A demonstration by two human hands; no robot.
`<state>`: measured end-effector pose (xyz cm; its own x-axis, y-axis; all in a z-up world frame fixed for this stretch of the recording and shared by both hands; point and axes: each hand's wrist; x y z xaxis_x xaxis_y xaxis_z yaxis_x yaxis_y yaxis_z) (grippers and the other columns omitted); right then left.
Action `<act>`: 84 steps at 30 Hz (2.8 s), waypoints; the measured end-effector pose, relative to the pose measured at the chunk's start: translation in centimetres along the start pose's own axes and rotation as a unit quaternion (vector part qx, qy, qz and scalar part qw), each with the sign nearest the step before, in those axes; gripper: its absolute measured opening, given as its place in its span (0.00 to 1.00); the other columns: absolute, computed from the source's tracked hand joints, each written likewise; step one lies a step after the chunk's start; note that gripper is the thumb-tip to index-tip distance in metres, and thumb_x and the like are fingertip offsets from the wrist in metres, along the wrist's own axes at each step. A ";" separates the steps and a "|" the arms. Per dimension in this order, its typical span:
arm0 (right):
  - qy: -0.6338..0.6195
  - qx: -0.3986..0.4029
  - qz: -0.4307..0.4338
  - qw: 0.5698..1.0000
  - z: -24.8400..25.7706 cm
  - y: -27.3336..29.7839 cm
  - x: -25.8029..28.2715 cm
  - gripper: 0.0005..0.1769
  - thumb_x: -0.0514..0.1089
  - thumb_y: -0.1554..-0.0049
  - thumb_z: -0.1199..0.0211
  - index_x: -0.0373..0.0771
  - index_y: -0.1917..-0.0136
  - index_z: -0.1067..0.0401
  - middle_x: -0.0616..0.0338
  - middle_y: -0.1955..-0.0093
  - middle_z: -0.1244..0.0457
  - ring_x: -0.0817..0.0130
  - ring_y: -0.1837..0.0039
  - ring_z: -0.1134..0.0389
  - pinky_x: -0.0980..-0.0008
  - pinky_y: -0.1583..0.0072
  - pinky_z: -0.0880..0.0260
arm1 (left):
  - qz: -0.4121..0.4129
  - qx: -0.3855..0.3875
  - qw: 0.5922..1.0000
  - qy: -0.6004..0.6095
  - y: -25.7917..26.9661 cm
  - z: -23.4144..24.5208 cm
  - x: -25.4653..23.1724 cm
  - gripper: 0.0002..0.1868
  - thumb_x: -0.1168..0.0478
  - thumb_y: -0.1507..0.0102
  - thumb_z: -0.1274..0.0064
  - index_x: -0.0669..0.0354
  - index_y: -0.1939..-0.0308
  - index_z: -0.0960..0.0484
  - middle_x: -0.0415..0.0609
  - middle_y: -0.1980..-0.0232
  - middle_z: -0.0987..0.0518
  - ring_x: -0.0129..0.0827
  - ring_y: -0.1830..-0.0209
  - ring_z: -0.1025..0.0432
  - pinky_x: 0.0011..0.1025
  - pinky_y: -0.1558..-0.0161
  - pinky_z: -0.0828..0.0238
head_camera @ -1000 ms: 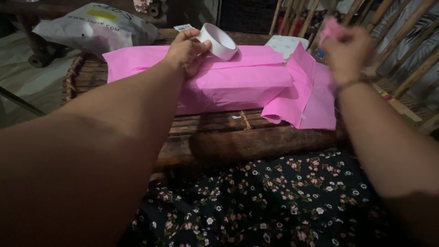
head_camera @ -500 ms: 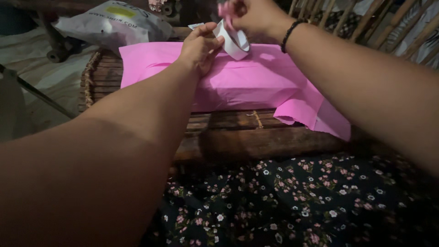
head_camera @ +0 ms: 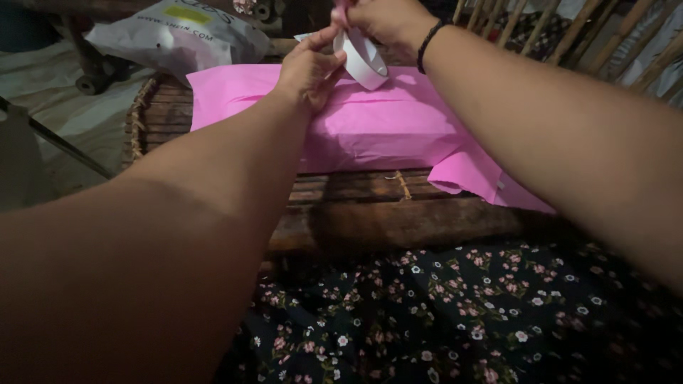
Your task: The person wraps a rectangular item in pink paper on a bamboo table. They fold the paper edges, smooth the creases, and secure the folds with white adhesive tape using scissors to cut the tape. The wrapped item remains on the table at the end.
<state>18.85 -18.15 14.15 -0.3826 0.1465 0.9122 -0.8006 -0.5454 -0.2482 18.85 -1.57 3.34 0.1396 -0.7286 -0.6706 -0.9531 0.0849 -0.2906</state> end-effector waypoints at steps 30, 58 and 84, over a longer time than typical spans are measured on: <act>0.119 -0.102 0.143 0.977 1.3 -0.4 0.1 0.15 0.26 0.51 0.36 0.36 0.51 0.30 0.62 0.56 0.33 0.75 0.53 0.31 0.73 0.52 0.29 | -0.024 -0.017 0.994 -0.102 0.6 -3.3 0.2 0.21 0.75 0.43 0.37 0.62 0.48 0.24 0.48 0.51 0.19 0.33 0.51 0.24 0.30 0.47 0.30; 0.209 0.136 -0.257 0.934 14.1 7.6 3.9 0.23 0.57 0.45 0.32 0.42 0.73 0.30 0.67 0.77 0.45 0.74 0.73 0.43 0.69 0.66 0.42 | 0.152 0.141 0.954 -0.215 -0.5 -7.9 -4.9 0.21 0.71 0.40 0.44 0.59 0.43 0.26 0.52 0.49 0.20 0.39 0.49 0.21 0.42 0.44 0.19; 0.180 0.253 -0.267 0.912 16.1 4.7 4.1 0.25 0.64 0.46 0.34 0.40 0.68 0.28 0.64 0.70 0.37 0.73 0.67 0.33 0.70 0.60 0.32 | 0.162 0.207 0.950 -0.170 -1.4 -8.0 -3.6 0.23 0.72 0.39 0.42 0.62 0.40 0.26 0.52 0.50 0.19 0.35 0.53 0.23 0.42 0.45 0.20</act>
<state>20.94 -33.37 21.94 -0.2002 0.7153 0.6695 -0.6363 -0.6146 0.4663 17.56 -4.51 11.62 0.0031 -0.3632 -0.9317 -0.7838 0.5777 -0.2278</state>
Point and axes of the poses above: each hand's wrist, its own y-axis away from the middle knuckle, its own z-axis out of the back of the hand, x = y × z
